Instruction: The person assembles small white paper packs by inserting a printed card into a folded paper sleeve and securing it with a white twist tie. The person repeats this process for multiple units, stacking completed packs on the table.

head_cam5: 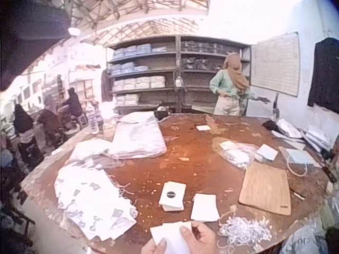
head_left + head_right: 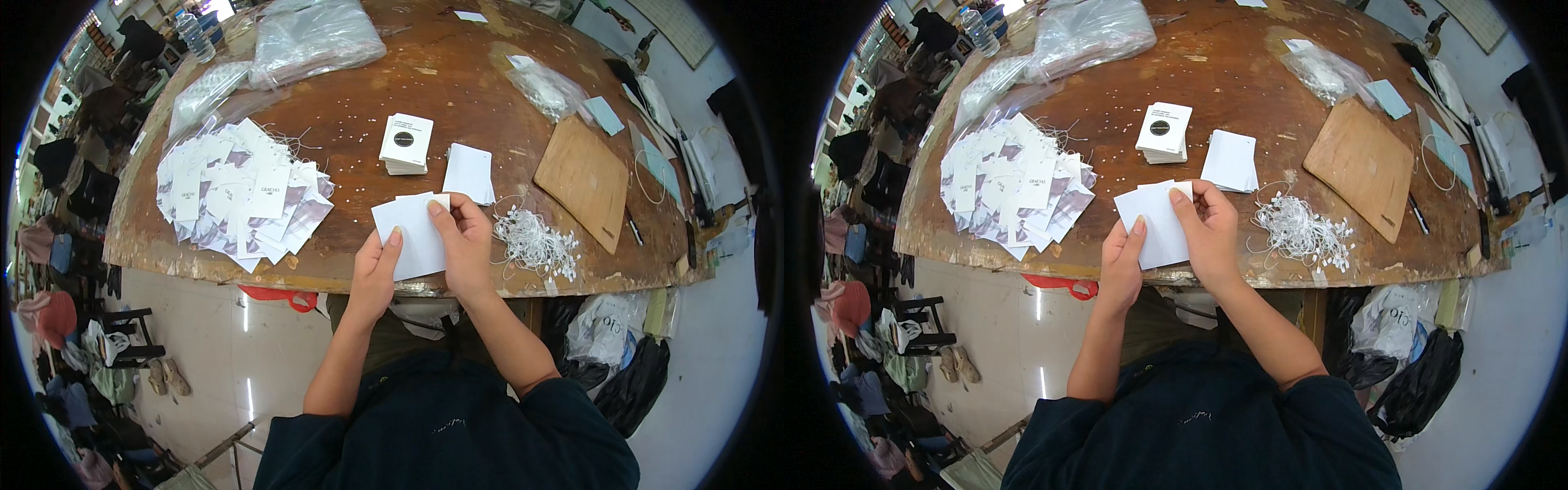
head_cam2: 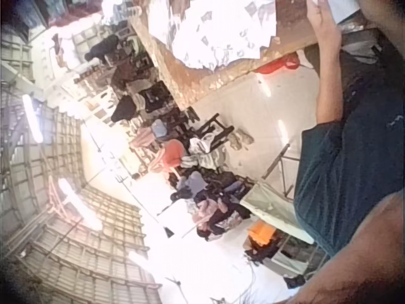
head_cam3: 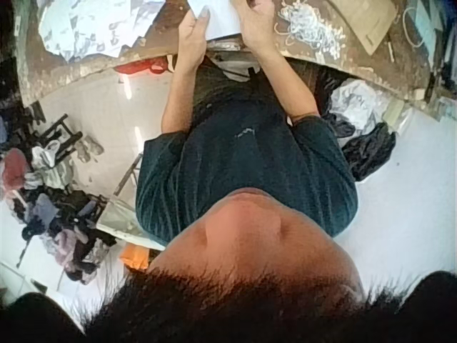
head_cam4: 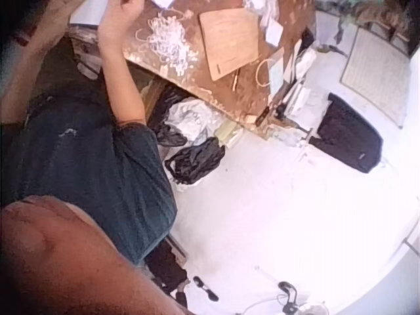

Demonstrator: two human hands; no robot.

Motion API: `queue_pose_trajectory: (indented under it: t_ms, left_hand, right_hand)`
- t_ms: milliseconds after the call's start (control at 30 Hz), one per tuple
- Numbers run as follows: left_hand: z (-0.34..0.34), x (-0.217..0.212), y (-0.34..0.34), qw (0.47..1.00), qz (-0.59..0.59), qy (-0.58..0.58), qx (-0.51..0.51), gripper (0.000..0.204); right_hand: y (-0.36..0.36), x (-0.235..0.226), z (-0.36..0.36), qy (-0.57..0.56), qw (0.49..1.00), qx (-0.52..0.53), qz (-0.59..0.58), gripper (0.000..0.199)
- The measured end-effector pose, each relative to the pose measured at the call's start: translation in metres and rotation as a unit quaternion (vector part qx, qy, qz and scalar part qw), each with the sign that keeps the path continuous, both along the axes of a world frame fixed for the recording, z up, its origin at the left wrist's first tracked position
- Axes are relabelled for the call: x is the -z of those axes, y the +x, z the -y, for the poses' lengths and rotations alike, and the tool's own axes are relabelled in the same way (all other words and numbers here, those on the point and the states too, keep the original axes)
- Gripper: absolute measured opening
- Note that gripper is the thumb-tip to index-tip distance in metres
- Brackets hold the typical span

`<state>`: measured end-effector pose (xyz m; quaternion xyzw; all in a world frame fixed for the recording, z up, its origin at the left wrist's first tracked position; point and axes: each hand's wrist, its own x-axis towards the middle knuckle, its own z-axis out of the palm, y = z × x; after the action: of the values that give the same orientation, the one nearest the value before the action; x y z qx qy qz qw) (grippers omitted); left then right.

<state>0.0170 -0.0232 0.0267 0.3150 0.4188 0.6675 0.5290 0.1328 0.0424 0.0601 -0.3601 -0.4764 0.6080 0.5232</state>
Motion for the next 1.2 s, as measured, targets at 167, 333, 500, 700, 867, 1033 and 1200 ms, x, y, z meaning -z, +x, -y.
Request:
queue_pose_trajectory:
  t_ms: [167, 333, 500, 700, 867, 1033, 1200]
  left_hand:
    - [0.001, 0.0, 0.002, 1.0, -0.002, -0.002, -0.005, 0.037]
    - [0.002, -0.004, 0.005, 1.0, 0.02, 0.007, -0.01, 0.037]
    - [-0.004, -0.011, 0.004, 0.998, -0.041, 0.011, -0.056, 0.03]
    - [-0.008, -0.014, 0.008, 0.997, -0.023, -0.015, -0.071, 0.027]
    - [-0.007, -0.011, 0.01, 0.996, -0.008, -0.007, -0.083, 0.027]
    - [-0.008, -0.011, 0.01, 0.995, -0.024, 0.001, -0.092, 0.026]
    - [-0.008, -0.012, 0.011, 0.996, -0.023, -0.013, -0.09, 0.023]
  right_hand:
    - [-0.001, 0.0, 0.0, -0.003, 1.0, 0.005, -0.009, 0.014]
    - [0.0, 0.0, -0.002, 0.012, 1.0, 0.011, 0.002, 0.014]
    - [-0.001, -0.001, -0.001, 0.004, 1.0, 0.002, -0.016, 0.014]
    - [0.0, -0.001, 0.0, -0.008, 0.999, -0.005, -0.051, 0.015]
    - [0.001, 0.001, 0.0, -0.012, 0.999, -0.005, -0.05, 0.015]
    - [0.002, 0.001, 0.0, -0.012, 0.998, -0.008, -0.054, 0.015]
    - [0.002, 0.001, 0.002, -0.01, 0.999, -0.003, -0.045, 0.015]
